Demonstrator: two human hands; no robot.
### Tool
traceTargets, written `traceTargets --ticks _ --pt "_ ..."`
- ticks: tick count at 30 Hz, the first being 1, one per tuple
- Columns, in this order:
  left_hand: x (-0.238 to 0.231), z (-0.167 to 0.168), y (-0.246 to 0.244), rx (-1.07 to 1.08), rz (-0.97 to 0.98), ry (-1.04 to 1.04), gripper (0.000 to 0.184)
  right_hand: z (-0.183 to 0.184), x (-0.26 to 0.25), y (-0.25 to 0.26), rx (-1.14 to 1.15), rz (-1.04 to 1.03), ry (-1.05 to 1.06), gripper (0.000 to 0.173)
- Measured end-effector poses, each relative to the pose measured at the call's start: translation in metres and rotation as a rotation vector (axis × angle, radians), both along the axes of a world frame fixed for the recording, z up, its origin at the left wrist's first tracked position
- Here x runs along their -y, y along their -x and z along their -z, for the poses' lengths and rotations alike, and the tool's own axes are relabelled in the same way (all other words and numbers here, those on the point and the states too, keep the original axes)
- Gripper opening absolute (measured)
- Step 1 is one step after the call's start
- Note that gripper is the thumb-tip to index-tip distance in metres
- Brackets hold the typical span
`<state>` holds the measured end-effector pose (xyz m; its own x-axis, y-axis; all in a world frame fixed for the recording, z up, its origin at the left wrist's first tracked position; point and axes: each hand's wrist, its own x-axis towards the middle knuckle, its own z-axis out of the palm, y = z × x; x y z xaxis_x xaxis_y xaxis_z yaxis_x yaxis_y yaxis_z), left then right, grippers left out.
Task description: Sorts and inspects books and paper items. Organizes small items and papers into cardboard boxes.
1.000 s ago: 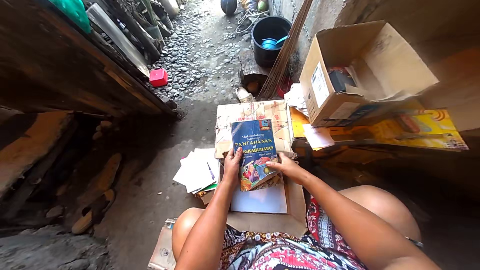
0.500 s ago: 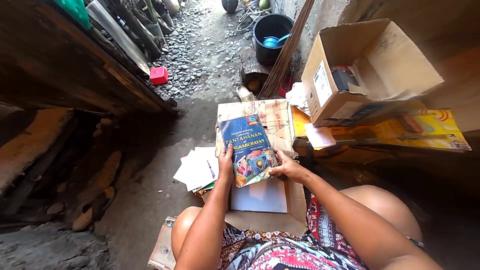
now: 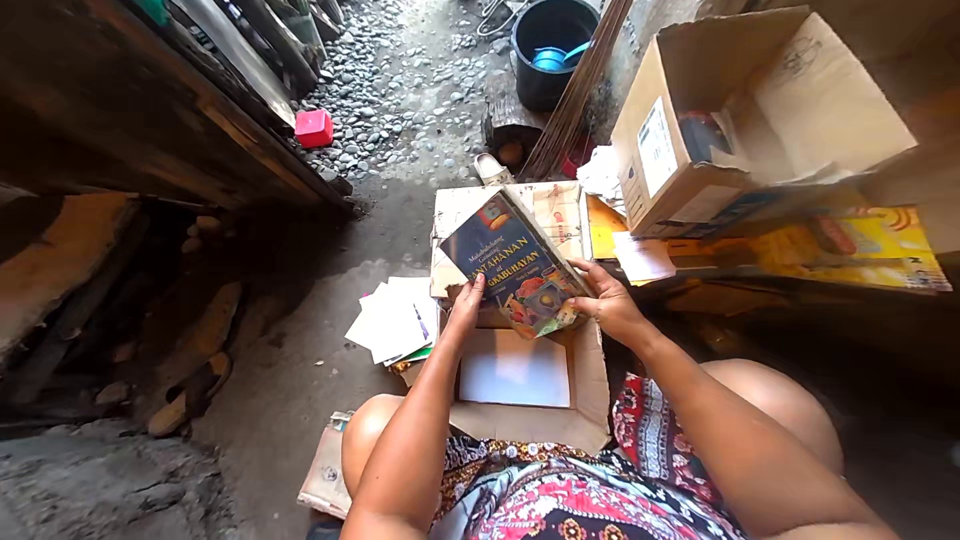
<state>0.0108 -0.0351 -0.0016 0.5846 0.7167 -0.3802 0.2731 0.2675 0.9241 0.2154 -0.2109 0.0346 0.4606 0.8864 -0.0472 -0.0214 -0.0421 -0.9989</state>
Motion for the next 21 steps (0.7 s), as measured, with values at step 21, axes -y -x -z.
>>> traceTargets --ticks 21 --pt "-0.006 0.005 0.009 -0.940 0.521 -0.503 0.040 -0.022 0.032 0.008 0.964 -0.319 0.573 0.040"
